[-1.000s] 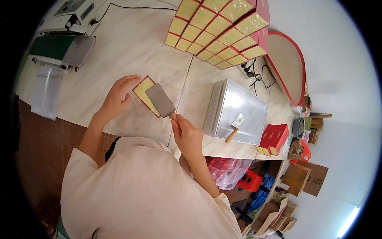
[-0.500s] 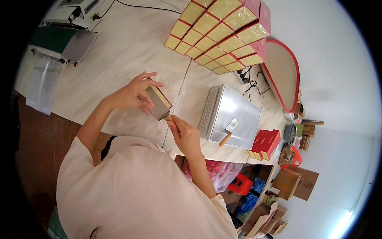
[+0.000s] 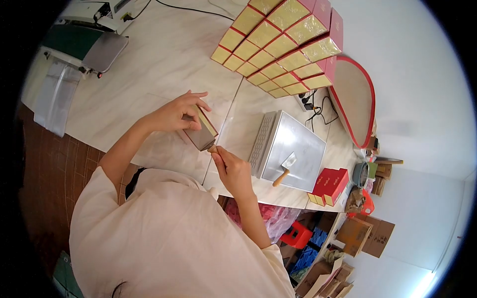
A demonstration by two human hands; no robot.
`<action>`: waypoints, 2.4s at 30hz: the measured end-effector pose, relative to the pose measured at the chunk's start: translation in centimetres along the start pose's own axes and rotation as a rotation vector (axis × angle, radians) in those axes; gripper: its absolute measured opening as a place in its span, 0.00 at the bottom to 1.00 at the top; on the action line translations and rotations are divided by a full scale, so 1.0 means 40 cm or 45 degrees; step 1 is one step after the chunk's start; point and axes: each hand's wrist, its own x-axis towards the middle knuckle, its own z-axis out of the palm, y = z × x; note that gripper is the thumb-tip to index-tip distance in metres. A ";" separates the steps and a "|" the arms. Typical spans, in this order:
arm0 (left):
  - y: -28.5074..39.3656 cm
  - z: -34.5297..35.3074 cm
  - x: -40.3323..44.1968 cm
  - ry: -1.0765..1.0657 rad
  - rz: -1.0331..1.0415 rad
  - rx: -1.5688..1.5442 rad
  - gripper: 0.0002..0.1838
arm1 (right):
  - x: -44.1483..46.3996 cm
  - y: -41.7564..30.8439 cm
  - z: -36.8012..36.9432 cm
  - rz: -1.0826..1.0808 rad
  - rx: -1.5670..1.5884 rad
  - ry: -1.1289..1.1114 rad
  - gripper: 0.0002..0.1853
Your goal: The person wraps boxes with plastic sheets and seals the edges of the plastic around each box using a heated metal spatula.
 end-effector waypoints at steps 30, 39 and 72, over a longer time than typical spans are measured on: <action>-0.006 0.012 0.017 0.235 -0.132 -0.093 0.06 | -0.040 0.026 -0.017 0.072 0.026 -0.036 0.10; -0.121 0.097 -0.013 0.718 -0.102 -0.816 0.33 | -0.040 0.014 -0.019 0.066 -0.181 0.064 0.10; -0.181 0.148 -0.033 0.656 -0.105 -1.015 0.50 | -0.012 0.005 0.026 0.007 -0.405 0.070 0.09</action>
